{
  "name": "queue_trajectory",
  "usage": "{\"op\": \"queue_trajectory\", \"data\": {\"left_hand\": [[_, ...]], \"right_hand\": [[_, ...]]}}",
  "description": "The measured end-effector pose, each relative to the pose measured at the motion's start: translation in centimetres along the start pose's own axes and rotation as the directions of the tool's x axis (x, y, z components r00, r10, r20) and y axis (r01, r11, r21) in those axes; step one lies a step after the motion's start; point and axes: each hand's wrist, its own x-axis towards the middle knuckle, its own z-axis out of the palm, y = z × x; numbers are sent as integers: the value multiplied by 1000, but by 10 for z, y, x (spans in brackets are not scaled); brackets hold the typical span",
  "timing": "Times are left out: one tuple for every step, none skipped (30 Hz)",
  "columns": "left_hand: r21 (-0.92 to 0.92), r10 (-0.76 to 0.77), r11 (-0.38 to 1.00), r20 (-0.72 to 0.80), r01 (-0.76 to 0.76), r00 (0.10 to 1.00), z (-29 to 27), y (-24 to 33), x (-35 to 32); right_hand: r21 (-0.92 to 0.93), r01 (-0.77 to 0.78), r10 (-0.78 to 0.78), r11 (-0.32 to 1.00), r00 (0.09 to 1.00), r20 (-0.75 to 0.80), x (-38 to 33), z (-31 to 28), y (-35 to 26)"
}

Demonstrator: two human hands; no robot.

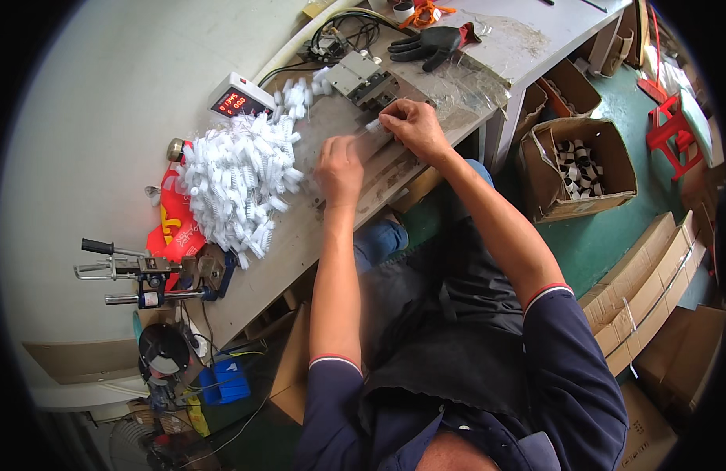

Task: Assembling small plastic components using a workbench jig and a manual lever press.

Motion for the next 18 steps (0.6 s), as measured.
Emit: {"op": "queue_trajectory", "data": {"left_hand": [[6, 0, 1000, 8, -1, 1000, 1, 2, 0], [13, -1, 1000, 16, 0, 1000, 1, 3, 0], [21, -9, 1000, 12, 8, 1000, 0, 3, 0], [17, -4, 1000, 1, 4, 1000, 0, 3, 1], [13, 1, 1000, -11, 0, 1000, 0, 2, 3], [18, -12, 1000, -15, 12, 1000, -1, 3, 4], [16, -11, 1000, -9, 11, 1000, -1, 4, 5], [15, -11, 1000, -4, 11, 1000, -2, 5, 7], [24, -21, 999, -14, 21, 1000, -3, 3, 7], [26, 27, 999, 2, -27, 1000, -4, 2, 9], [29, 75, 997, 18, -76, 997, -5, 2, 9], [31, 106, 994, 46, -107, 993, -2, 5, 9], [33, 129, 991, 54, -131, 990, -2, 3, 9], [35, 177, 983, 71, -180, 982, -3, 1, 9], [47, 191, 980, 84, -195, 978, 1, 0, 7], [35, 194, 980, 96, -198, 976, 0, 4, 5], [14, 203, 979, 102, -205, 974, -1, 6, 6], [10, 219, 975, 101, -221, 970, 0, 7, 6]], "right_hand": [[0, -2, 2, 1000, 1000, -3, 0, -1, 1], [0, -4, 4, 1000, 1000, -4, 1, -2, 3], [1, -3, 3, 1000, 1000, 7, 0, -1, 1], [14, -27, 28, 1000, 1000, -6, 1, 0, 0], [26, -51, 51, 998, 999, -17, 2, 2, -2], [43, -70, 70, 997, 998, -5, 1, 1, -3], [39, -71, 71, 997, 997, 10, 1, 1, -4], [56, -70, 70, 996, 998, 4, 3, 1, -6], [74, -64, 65, 995, 998, -1, 5, 2, -6], [74, -61, 60, 995, 998, 6, 6, 4, -5], [72, -53, 51, 996, 998, 23, 5, 5, -6], [2, -48, 48, 999, 997, 66, 4, 1, -3], [-57, -23, 30, 998, 993, 118, 7, 4, -5], [-48, -8, 16, 999, 985, 171, 6, 4, -6], [-42, 20, -11, 999, 981, 196, 6, 3, -8], [-59, 9, 4, 998, 976, 217, 3, 2, -7], [-77, -1, 20, 997, 971, 238, 2, 3, -7], [-80, 16, 5, 997, 967, 255, 1, 3, -9]]}}
